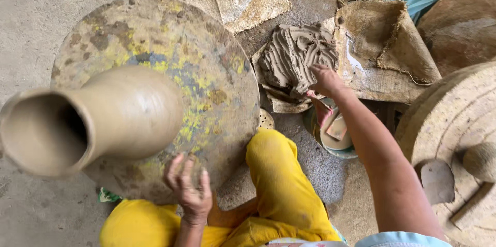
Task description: The person places a clay pot on a potter's wheel, picks up a piece of clay, and forms a coil of clay using their hands. They then press the coil onto the top of the pot and smooth it onto the rim.
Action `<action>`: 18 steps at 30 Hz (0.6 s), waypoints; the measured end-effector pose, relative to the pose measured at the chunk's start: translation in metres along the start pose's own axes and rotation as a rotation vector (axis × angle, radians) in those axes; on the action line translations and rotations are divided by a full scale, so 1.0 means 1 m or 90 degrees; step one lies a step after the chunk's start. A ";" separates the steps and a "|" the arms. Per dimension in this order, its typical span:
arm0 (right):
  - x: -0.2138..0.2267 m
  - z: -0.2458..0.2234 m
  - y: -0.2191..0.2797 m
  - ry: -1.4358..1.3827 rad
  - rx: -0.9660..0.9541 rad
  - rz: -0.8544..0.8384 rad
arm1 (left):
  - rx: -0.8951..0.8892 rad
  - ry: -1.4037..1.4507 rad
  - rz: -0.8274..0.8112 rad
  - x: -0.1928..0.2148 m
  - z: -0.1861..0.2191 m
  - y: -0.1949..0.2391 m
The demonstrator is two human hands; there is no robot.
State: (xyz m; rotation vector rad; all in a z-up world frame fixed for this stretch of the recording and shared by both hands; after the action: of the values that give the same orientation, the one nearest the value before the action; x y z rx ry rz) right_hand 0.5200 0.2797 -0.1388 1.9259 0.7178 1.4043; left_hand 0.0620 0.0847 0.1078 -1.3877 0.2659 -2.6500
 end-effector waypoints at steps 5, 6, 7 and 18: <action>-0.024 0.009 -0.083 0.025 0.018 -0.054 | -0.020 0.033 -0.039 -0.047 -0.025 0.010; -0.025 0.004 -0.099 0.046 0.042 -0.049 | 0.019 0.123 -0.037 -0.051 -0.029 0.010; -0.025 0.002 -0.113 0.067 0.066 -0.045 | 0.024 0.121 -0.042 -0.051 -0.029 0.009; 0.009 -0.025 -0.180 0.028 0.064 0.196 | 0.036 -0.135 -0.119 -0.040 -0.021 -0.004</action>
State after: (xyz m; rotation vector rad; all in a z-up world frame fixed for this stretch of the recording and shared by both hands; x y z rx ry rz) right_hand 0.4881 0.4068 -0.2649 2.1608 0.5369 1.6256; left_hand 0.0675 0.0982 0.0652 -1.7346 0.0377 -2.5973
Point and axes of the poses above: each hand's wrist, its own y-axis away from the middle knuckle, its own x-axis out of the back of the hand, z = x × y, the point moved 3 cm from there along -y, towards the middle knuckle, and after that the axes turned 4 degrees about -z, right-handed, at the moved point
